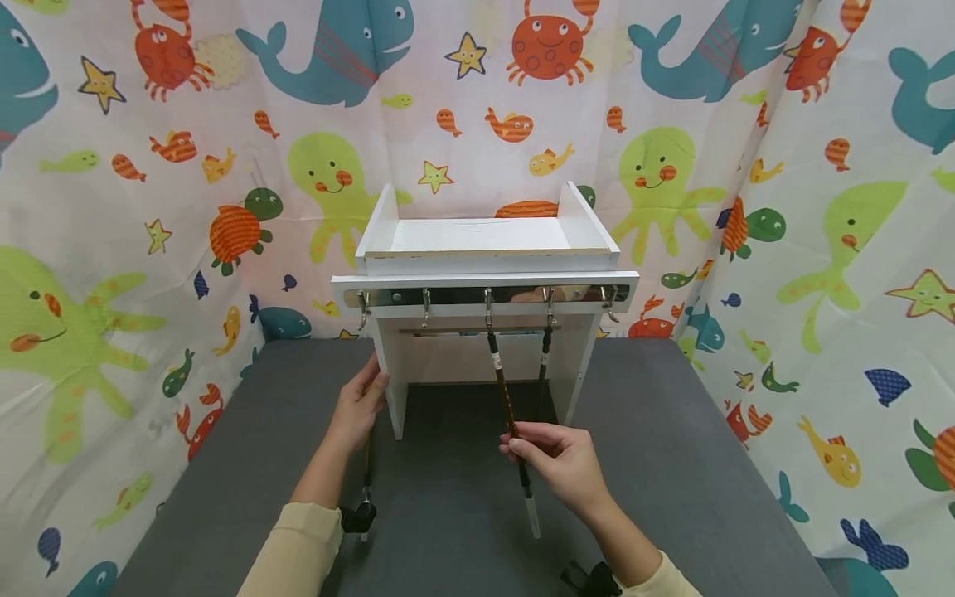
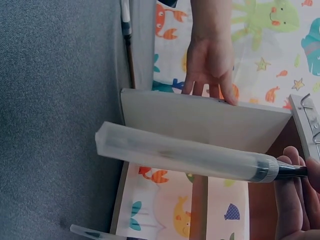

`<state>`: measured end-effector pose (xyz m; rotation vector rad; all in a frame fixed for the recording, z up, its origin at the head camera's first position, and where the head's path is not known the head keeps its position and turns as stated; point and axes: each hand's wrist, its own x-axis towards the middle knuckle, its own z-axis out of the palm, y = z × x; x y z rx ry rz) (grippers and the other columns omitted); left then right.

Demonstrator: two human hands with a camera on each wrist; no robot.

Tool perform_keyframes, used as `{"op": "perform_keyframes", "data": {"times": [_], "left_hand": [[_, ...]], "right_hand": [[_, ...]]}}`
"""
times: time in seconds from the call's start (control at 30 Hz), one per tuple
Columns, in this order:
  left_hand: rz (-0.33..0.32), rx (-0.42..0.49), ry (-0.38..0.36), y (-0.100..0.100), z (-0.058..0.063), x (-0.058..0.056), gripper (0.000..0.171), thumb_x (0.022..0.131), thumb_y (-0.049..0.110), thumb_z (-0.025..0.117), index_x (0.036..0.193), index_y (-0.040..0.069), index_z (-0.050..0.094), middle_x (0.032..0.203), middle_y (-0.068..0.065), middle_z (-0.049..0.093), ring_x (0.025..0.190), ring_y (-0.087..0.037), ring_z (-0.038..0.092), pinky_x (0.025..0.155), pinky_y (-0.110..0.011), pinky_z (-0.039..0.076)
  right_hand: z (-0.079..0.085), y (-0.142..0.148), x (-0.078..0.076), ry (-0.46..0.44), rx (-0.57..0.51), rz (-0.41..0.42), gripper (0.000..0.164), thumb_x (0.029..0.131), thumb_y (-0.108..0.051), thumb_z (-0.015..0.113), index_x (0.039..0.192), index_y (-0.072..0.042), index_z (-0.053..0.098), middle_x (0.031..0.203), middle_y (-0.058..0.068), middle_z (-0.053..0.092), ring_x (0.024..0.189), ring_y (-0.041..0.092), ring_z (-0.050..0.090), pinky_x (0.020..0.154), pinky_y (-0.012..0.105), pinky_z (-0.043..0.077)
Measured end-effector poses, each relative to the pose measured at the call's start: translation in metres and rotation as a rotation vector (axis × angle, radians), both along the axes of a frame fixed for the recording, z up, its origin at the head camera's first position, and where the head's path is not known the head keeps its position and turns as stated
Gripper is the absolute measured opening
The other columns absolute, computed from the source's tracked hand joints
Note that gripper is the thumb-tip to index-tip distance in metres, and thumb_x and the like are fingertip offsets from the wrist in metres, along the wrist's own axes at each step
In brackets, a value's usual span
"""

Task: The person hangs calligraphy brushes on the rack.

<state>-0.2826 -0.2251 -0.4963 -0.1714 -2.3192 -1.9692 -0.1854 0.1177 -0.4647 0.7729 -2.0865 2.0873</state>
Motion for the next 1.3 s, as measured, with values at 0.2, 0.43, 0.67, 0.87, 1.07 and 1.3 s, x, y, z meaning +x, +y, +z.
{"op": "perform_keyframes", "data": {"times": [0.2,0.43,0.67,0.87,1.07,1.3], "left_hand": [[0.004,0.001,0.010,0.001,-0.001,0.000,0.059,0.105,0.040,0.050,0.159,0.029,0.031,0.164,-0.008,0.031,0.147,-0.038,0.036,0.108,-0.059,0.040],[0.006,-0.013,0.009,0.001,-0.002,0.002,0.055,0.106,0.037,0.049,0.159,0.033,0.032,0.164,-0.005,0.033,0.147,-0.036,0.037,0.108,-0.058,0.041],[0.004,0.005,0.004,0.000,-0.002,0.003,0.056,0.106,0.036,0.048,0.159,0.031,0.031,0.164,-0.007,0.032,0.147,-0.037,0.036,0.110,-0.058,0.039],[0.012,0.005,-0.001,0.000,-0.001,0.003,0.056,0.106,0.037,0.049,0.159,0.031,0.033,0.164,-0.006,0.033,0.147,-0.036,0.037,0.109,-0.058,0.040],[0.008,-0.008,-0.004,-0.003,-0.001,0.005,0.054,0.107,0.035,0.048,0.158,0.033,0.033,0.164,-0.004,0.032,0.148,-0.035,0.036,0.110,-0.057,0.040],[-0.009,-0.021,0.007,-0.001,-0.001,0.006,0.054,0.107,0.033,0.047,0.159,0.032,0.032,0.164,-0.006,0.032,0.147,-0.036,0.037,0.109,-0.055,0.041]], "right_hand": [[-0.001,-0.002,-0.003,-0.040,0.019,-0.027,0.025,0.093,-0.004,0.071,0.117,0.003,0.072,0.104,0.023,0.075,0.090,0.026,0.077,0.077,0.034,0.062],[-0.002,-0.005,-0.007,-0.071,0.003,-0.037,0.025,0.093,-0.005,0.071,0.116,0.004,0.072,0.104,0.024,0.075,0.090,0.029,0.077,0.076,0.035,0.062],[-0.005,-0.009,-0.013,-0.082,0.005,-0.043,0.026,0.093,-0.006,0.071,0.117,0.004,0.071,0.105,0.024,0.075,0.089,0.023,0.077,0.077,0.035,0.062],[-0.010,-0.012,-0.020,-0.065,0.019,-0.055,0.025,0.094,-0.004,0.070,0.116,0.005,0.071,0.105,0.024,0.075,0.089,0.021,0.077,0.077,0.032,0.062],[-0.003,-0.021,-0.021,0.006,0.163,-0.130,0.023,0.093,-0.001,0.069,0.116,0.006,0.071,0.106,0.022,0.075,0.094,0.034,0.075,0.080,0.027,0.061],[0.013,-0.027,-0.011,0.094,0.284,-0.251,0.022,0.091,0.005,0.070,0.112,0.008,0.072,0.105,0.023,0.075,0.094,0.035,0.075,0.081,0.031,0.061]]}}
